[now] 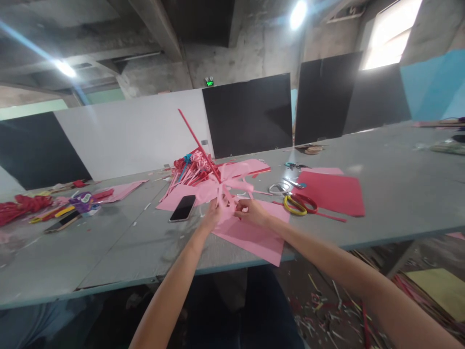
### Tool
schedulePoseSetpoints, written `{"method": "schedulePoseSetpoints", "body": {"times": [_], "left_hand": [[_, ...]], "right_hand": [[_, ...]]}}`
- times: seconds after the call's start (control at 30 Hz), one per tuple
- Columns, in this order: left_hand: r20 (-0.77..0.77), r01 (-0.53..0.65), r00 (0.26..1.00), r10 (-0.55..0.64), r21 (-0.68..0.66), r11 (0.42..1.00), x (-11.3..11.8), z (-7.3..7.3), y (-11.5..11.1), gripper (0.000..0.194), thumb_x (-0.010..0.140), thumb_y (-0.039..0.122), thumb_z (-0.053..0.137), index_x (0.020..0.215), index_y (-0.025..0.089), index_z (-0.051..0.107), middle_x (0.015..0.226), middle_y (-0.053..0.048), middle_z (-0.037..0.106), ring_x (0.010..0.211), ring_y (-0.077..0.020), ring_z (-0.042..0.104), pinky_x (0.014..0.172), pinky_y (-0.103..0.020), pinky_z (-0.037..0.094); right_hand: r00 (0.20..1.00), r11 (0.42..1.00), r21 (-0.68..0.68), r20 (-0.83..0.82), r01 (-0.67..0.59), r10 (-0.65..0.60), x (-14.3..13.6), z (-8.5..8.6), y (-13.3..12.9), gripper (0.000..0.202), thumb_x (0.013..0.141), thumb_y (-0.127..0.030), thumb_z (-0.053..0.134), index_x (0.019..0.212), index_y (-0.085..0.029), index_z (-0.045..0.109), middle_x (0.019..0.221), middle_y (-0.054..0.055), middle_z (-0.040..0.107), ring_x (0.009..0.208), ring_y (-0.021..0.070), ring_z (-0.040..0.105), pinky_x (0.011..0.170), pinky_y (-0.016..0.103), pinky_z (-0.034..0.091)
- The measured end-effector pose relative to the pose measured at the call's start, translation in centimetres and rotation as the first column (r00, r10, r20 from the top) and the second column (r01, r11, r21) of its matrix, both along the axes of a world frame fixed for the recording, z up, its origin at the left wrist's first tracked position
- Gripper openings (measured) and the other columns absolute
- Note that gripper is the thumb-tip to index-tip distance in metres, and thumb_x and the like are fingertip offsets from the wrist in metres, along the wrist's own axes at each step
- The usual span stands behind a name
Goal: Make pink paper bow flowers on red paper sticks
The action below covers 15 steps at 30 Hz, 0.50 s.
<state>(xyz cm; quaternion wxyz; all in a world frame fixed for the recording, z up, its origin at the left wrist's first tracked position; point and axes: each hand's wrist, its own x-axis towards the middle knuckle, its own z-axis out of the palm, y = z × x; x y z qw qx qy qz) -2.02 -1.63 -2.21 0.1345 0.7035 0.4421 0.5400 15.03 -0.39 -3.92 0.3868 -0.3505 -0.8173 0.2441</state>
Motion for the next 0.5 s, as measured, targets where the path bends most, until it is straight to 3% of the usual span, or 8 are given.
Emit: {"method": "schedulePoseSetpoints", "body": {"times": [0.1, 0.17, 0.23, 0.3, 0.4, 0.5], "left_hand": [[0.042, -0.031, 0.999, 0.033, -0.051, 0.998, -0.3, 0.2, 0.8, 0.043, 0.091, 0.038, 0.03, 0.081, 0.013, 0.064, 0.067, -0.001, 0.059, 0.061, -0.0105, 0.059, 0.063, -0.019, 0.051], [0.097, -0.134, 0.985, 0.144, -0.102, 0.986, -1.1, 0.7, 1.8, 0.039, 0.09, 0.038, 0.031, 0.081, 0.015, 0.062, 0.055, 0.003, 0.053, 0.048, -0.0099, 0.054, 0.05, -0.018, 0.047], [0.021, -0.367, 0.927, 0.375, -0.153, 0.917, -2.6, 1.3, 2.8, 0.027, 0.089, 0.034, 0.039, 0.09, 0.016, 0.06, 0.061, 0.001, 0.058, 0.053, -0.0115, 0.058, 0.052, -0.019, 0.046], [-0.198, -0.62, 0.781, 0.592, -0.142, 0.772, -4.5, 1.8, 3.7, 0.025, 0.088, 0.028, 0.041, 0.098, 0.016, 0.06, 0.079, -0.006, 0.065, 0.075, -0.0175, 0.064, 0.065, -0.025, 0.048], [-0.274, -0.718, 0.693, 0.667, -0.173, 0.674, -7.3, 2.1, 4.0, 0.032, 0.084, 0.015, 0.038, 0.109, 0.009, 0.058, 0.106, -0.02, 0.062, 0.099, -0.0291, 0.06, 0.079, -0.039, 0.046], [-0.422, -0.823, 0.555, 0.716, -0.159, 0.545, -8.9, 2.0, 3.5, 0.037, 0.084, 0.016, 0.035, 0.113, 0.007, 0.056, 0.114, -0.024, 0.058, 0.105, -0.0328, 0.057, 0.082, -0.043, 0.045]], "right_hand": [[0.997, 0.999, 0.033, 0.081, -0.012, 0.009, 0.1, 0.2, -0.3, 0.022, 0.081, -0.036, 0.056, 0.073, -0.017, 0.062, 0.073, 0.002, 0.064, 0.064, 0.0105, 0.053, 0.06, 0.022, 0.037], [0.986, 0.997, 0.067, 0.158, 0.048, -0.058, 0.2, 0.2, -0.2, 0.021, 0.082, -0.035, 0.054, 0.078, -0.017, 0.064, 0.077, 0.003, 0.065, 0.065, 0.0113, 0.054, 0.059, 0.023, 0.035], [0.964, 0.988, 0.115, 0.233, 0.103, -0.127, 0.5, 0.3, -0.1, 0.018, 0.082, -0.032, 0.053, 0.078, -0.018, 0.064, 0.077, 0.003, 0.066, 0.065, 0.0118, 0.054, 0.057, 0.023, 0.033], [0.943, 0.982, 0.149, 0.292, 0.117, -0.157, 0.9, 0.3, 0.1, 0.014, 0.081, -0.028, 0.054, 0.077, -0.019, 0.065, 0.079, 0.003, 0.067, 0.066, 0.0125, 0.055, 0.057, 0.023, 0.033], [0.92, 0.98, 0.172, 0.358, 0.105, -0.161, 1.3, 0.4, 0.3, 0.012, 0.08, -0.023, 0.054, 0.082, -0.02, 0.065, 0.086, 0.003, 0.068, 0.074, 0.0145, 0.058, 0.061, 0.024, 0.035], [0.904, 0.978, 0.193, 0.401, 0.075, -0.149, 1.3, 0.3, 0.2, 0.015, 0.082, -0.023, 0.051, 0.086, -0.021, 0.066, 0.092, 0.004, 0.068, 0.08, 0.016, 0.059, 0.065, 0.025, 0.037]]}}
